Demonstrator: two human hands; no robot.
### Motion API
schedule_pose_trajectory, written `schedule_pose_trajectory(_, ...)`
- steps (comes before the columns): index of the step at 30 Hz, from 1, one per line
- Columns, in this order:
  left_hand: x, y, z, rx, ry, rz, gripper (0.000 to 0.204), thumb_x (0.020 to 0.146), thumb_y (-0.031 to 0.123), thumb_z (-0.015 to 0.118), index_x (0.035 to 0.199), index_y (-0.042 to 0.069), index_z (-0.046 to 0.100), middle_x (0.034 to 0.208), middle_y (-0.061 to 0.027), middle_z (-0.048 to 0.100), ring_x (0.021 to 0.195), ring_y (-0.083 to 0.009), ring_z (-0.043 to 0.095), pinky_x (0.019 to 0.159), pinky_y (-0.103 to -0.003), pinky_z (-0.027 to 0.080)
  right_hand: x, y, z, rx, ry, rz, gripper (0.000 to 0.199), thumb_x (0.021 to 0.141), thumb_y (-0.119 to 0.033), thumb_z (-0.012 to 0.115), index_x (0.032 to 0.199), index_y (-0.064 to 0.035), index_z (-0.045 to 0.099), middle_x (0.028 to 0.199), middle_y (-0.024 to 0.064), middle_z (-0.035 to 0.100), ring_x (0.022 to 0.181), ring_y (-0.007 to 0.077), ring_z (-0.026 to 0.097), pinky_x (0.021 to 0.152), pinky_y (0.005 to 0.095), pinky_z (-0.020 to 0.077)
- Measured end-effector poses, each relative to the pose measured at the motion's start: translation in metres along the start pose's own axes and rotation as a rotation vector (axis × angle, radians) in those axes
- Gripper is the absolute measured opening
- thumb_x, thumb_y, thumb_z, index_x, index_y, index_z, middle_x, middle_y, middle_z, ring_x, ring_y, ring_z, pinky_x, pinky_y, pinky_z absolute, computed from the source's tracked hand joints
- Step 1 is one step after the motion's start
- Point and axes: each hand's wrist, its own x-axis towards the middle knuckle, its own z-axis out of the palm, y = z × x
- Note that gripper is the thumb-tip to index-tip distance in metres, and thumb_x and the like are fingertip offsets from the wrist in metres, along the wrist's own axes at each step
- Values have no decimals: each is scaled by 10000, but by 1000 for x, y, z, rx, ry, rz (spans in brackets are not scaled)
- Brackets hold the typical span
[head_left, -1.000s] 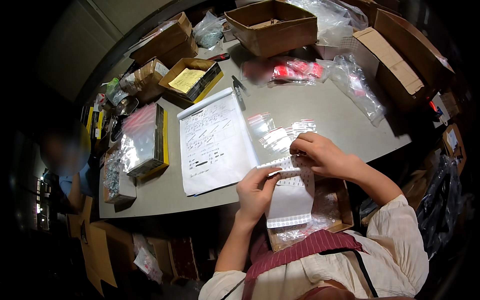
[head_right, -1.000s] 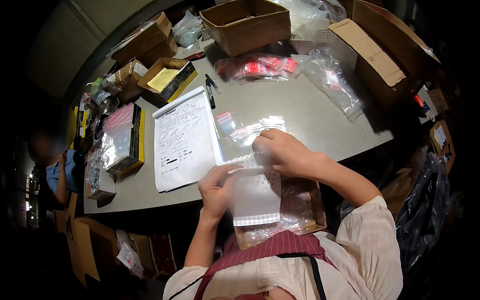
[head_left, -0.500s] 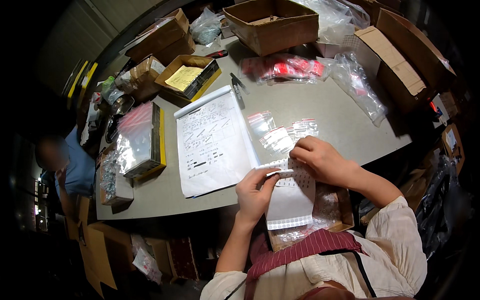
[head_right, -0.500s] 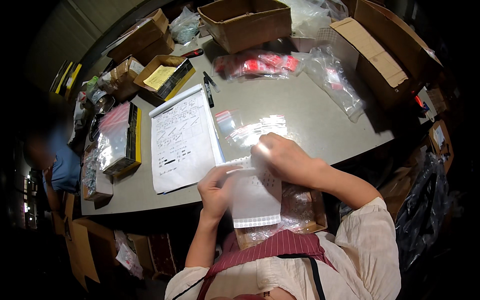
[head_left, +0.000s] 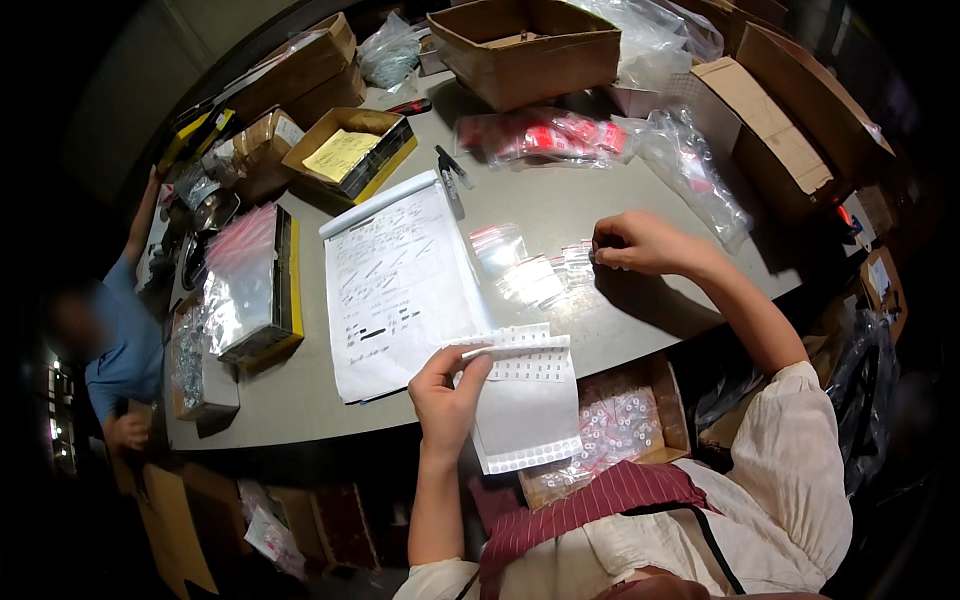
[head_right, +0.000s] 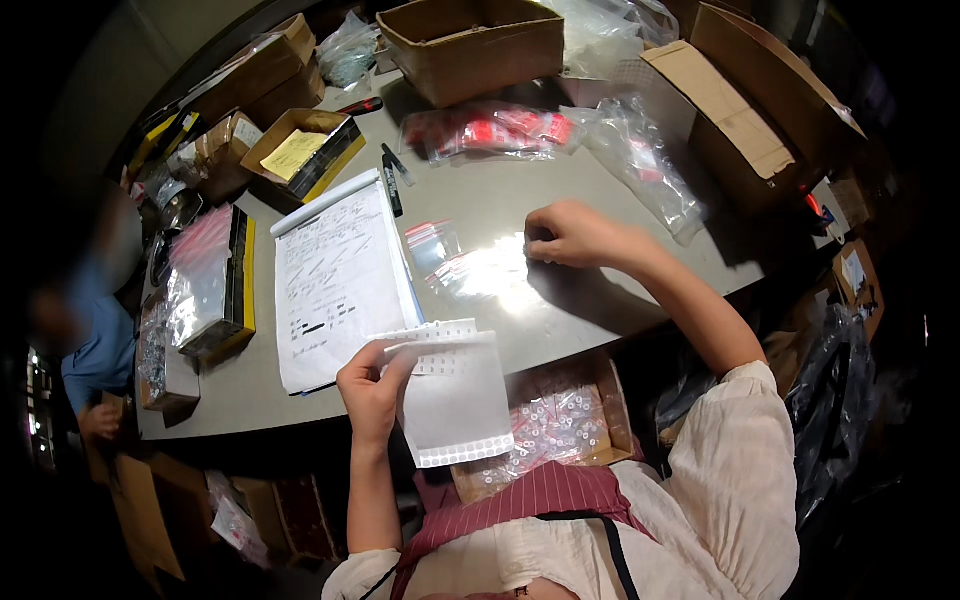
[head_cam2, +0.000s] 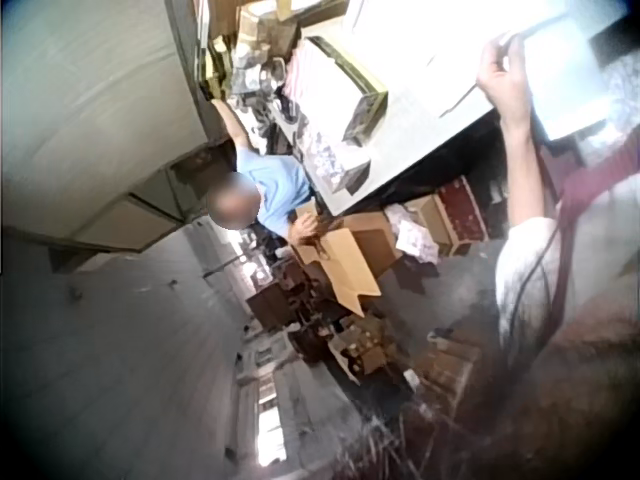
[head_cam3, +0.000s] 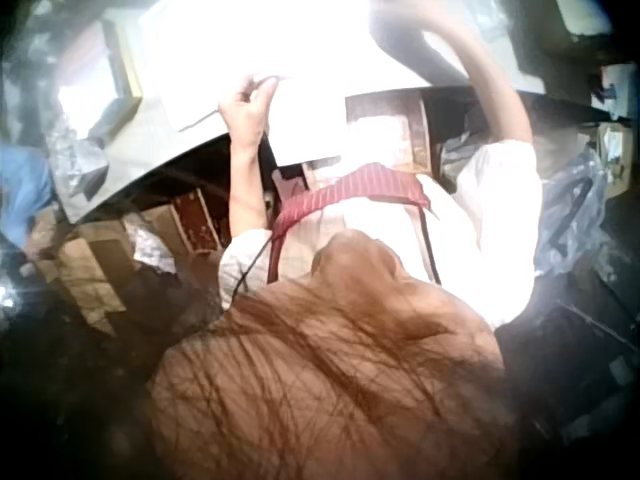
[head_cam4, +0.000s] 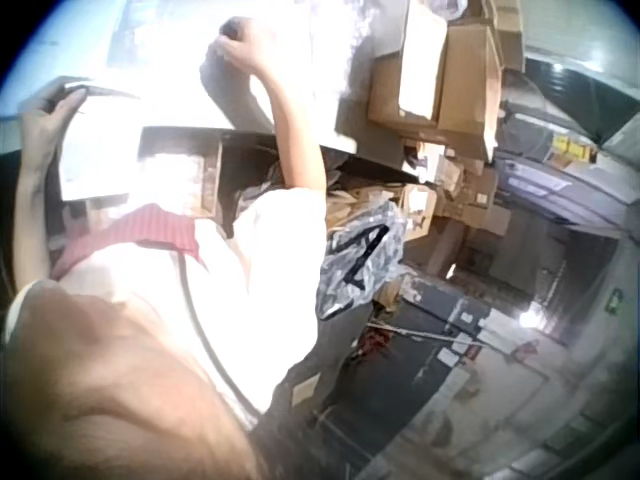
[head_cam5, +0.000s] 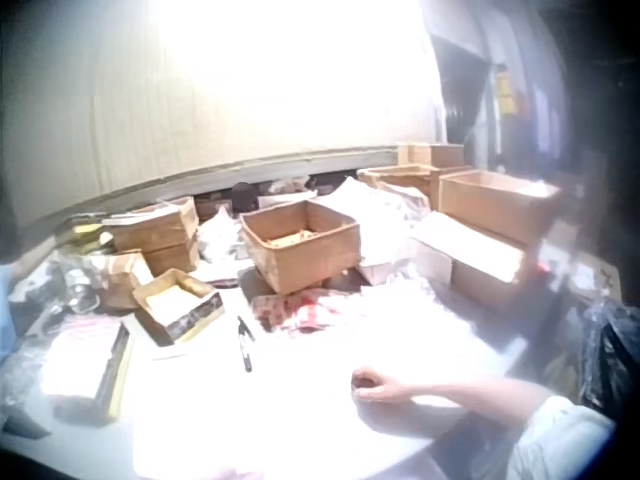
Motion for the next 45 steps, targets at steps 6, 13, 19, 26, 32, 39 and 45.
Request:
schedule_pose_trajectory(6, 3, -4, 0, -16, 11, 7, 171, 876, -15, 735, 1038, -71, 748, 920, -62, 736, 845, -106, 658, 759, -240, 509, 2, 13, 19, -370, 212, -41, 255, 888, -197, 721, 920, 35, 622, 875, 257, 673, 875, 449, 654, 759, 510, 498)
schedule_pose_trajectory(13, 4, -1, 1, 20, 15, 40, 168, 890, -4, 722, 1041, -74, 742, 883, -44, 724, 779, -77, 612, 689, -223, 478, 9, -3, 9, -53, 76, -194, 224, 879, -96, 737, 1063, 2, 654, 914, 150, 697, 836, 252, 672, 785, 372, 537)
schedule_pose_trajectory(19, 2, -3, -1, 21, 21, 40, 158, 870, 6, 743, 1018, -46, 763, 915, -76, 744, 849, -117, 672, 772, -255, 513, 18, -11, 35, -244, 208, -337, 198, 848, -94, 713, 990, 7, 618, 922, 203, 677, 901, 401, 659, 788, 480, 520)
schedule_pose_trajectory(26, 5, -3, 0, 43, 8, 81, 158, 876, 11, 746, 1026, -33, 771, 926, -78, 753, 844, -114, 675, 775, -257, 515, 14, -27, 28, -351, 249, -211, 194, 851, -62, 697, 992, 9, 584, 925, 195, 667, 901, 388, 655, 782, 469, 513)
schedule_pose_trajectory(32, 3, -1, -1, -17, 7, 72, 166, 881, 3, 744, 1042, -26, 774, 938, -73, 756, 867, -113, 681, 791, -253, 519, 34, -33, 39, 99, -52, -350, 257, 870, 12, 679, 1111, -15, 593, 968, 136, 674, 886, 268, 672, 780, 380, 527)
schedule_pose_trajectory(39, 4, 5, -1, 8, 7, 66, 164, 891, 10, 744, 1047, -32, 771, 962, -83, 764, 882, -120, 685, 801, -258, 524, 26, -36, 62, -345, 299, -466, 393, 829, 5, 681, 1186, -11, 519, 1113, 227, 605, 991, 446, 622, 850, 493, 516)
schedule_pose_trajectory(45, 5, 0, 0, 48, 42, 83, 164, 899, 54, 750, 1041, -26, 771, 912, -83, 767, 838, -119, 684, 771, -266, 525, -2, -68, 27, -229, 167, -284, 361, 812, 27, 688, 1137, -34, 544, 1090, 190, 599, 974, 402, 633, 817, 475, 523)
